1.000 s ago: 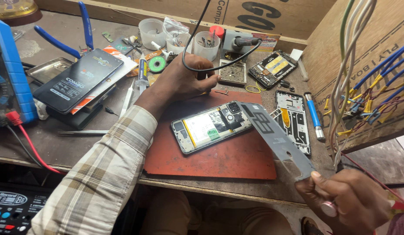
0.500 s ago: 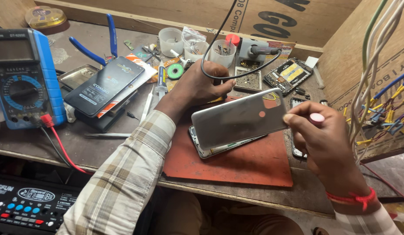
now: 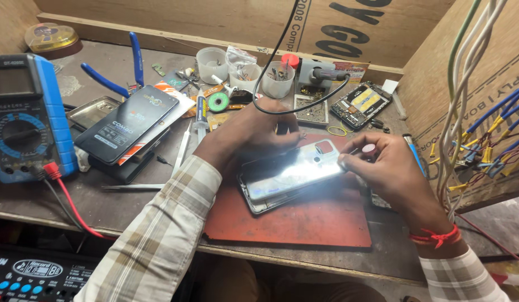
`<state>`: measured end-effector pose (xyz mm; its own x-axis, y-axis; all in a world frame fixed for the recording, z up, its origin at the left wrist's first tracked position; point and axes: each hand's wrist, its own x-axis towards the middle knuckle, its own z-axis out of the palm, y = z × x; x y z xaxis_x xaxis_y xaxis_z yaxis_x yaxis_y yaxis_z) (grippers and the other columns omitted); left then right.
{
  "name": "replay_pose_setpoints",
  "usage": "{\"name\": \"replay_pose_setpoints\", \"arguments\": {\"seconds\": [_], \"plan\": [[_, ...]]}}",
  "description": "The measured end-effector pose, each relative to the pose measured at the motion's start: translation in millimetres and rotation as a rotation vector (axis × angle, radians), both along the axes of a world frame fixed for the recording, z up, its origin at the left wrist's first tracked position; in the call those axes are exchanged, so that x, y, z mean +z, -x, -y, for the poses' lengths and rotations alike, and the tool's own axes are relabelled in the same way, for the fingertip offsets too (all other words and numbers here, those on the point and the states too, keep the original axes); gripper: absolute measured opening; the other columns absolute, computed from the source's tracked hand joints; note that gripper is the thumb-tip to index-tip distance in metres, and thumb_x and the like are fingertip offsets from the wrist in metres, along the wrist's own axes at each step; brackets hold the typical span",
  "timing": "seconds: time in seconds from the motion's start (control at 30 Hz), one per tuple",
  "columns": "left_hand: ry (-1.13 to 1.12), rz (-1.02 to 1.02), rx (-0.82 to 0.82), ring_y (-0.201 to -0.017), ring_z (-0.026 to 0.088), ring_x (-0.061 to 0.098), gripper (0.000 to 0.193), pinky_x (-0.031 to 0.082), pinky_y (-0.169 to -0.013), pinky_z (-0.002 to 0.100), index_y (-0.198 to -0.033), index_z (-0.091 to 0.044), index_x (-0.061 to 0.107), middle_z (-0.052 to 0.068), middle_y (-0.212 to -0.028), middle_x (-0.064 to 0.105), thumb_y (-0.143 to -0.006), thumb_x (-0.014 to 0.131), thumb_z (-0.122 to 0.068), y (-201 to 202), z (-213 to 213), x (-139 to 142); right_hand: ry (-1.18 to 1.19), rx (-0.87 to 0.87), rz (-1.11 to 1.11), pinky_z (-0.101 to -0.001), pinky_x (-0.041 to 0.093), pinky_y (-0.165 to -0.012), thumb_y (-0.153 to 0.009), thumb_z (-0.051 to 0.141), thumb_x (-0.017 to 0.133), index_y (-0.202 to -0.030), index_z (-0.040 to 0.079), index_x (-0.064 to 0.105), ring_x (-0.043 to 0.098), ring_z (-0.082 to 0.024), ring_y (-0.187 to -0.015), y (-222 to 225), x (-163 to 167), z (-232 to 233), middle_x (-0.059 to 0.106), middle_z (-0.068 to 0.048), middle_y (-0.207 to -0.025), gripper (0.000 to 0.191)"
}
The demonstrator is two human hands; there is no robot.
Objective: The person uses a syringe-like tool to apply a substance to the internal components of a disassembled smartphone. They then attach the back cover and use a small flashlight to inspect the camera module area.
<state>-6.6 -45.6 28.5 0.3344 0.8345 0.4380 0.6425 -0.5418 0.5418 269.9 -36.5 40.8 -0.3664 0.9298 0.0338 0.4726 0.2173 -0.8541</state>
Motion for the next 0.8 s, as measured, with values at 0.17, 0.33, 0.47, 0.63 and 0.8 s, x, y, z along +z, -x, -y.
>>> {"name": "replay_pose_setpoints", "arguments": {"seconds": [0.17,0.33,0.47,0.63,0.8], "plan": [[0.150,-0.125,0.009,-0.074,0.024,0.074,0.034,0.057,-0.067,0.037,-0.094,-0.010,0.080,0.011,-0.082,0.076,-0.080,0.074,-0.040,-3.8,-3.3,5.7,-0.234,-0.052,0.297,-0.0283,0.043,-0.049,-0.083,0.020,0.079,-0.091,0.007,0.082,0.057,-0.010,-0.053,1.2,-4.0,-5.4,0.071,-0.009,-0.063,0.016],[0.173,-0.164,0.003,-0.085,0.025,0.073,0.039,0.057,-0.075,0.036,-0.097,-0.012,0.081,0.012,-0.089,0.076,-0.076,0.077,-0.045,-7.4,-5.2,6.3,-0.410,0.069,0.316,-0.0280,0.051,-0.055,-0.080,0.024,0.082,-0.095,0.009,0.083,0.067,-0.009,-0.059,-0.8,0.4,-10.4,0.077,-0.006,-0.072,0.022],[0.273,-0.176,-0.023,-0.091,0.023,0.074,0.043,0.057,-0.079,0.034,-0.100,-0.013,0.080,0.009,-0.096,0.078,-0.072,0.079,-0.046,-8.7,-6.6,8.3,-0.224,0.061,0.336,-0.0321,0.052,-0.051,-0.075,0.023,0.082,-0.098,0.010,0.083,0.066,-0.013,-0.057,-1.4,4.7,-11.6,0.078,-0.008,-0.074,0.027],[0.349,-0.227,0.004,-0.090,0.022,0.076,0.043,0.058,-0.079,0.034,-0.101,-0.015,0.081,0.008,-0.095,0.079,-0.071,0.078,-0.044,-9.4,-5.5,13.1,-0.262,0.106,0.331,-0.0303,0.054,-0.054,-0.077,0.024,0.083,-0.103,0.011,0.083,0.070,-0.012,-0.060,3.2,7.9,-9.7,0.080,-0.006,-0.076,0.028],[0.349,-0.226,0.000,-0.090,0.021,0.076,0.045,0.058,-0.079,0.033,-0.100,-0.014,0.082,0.007,-0.095,0.079,-0.069,0.081,-0.046,-8.9,-4.6,17.2,-0.199,0.039,0.430,-0.0337,0.053,-0.055,-0.080,0.026,0.085,-0.106,0.015,0.083,0.069,-0.016,-0.059,5.9,8.8,-8.2,0.079,-0.008,-0.075,0.028]]}}
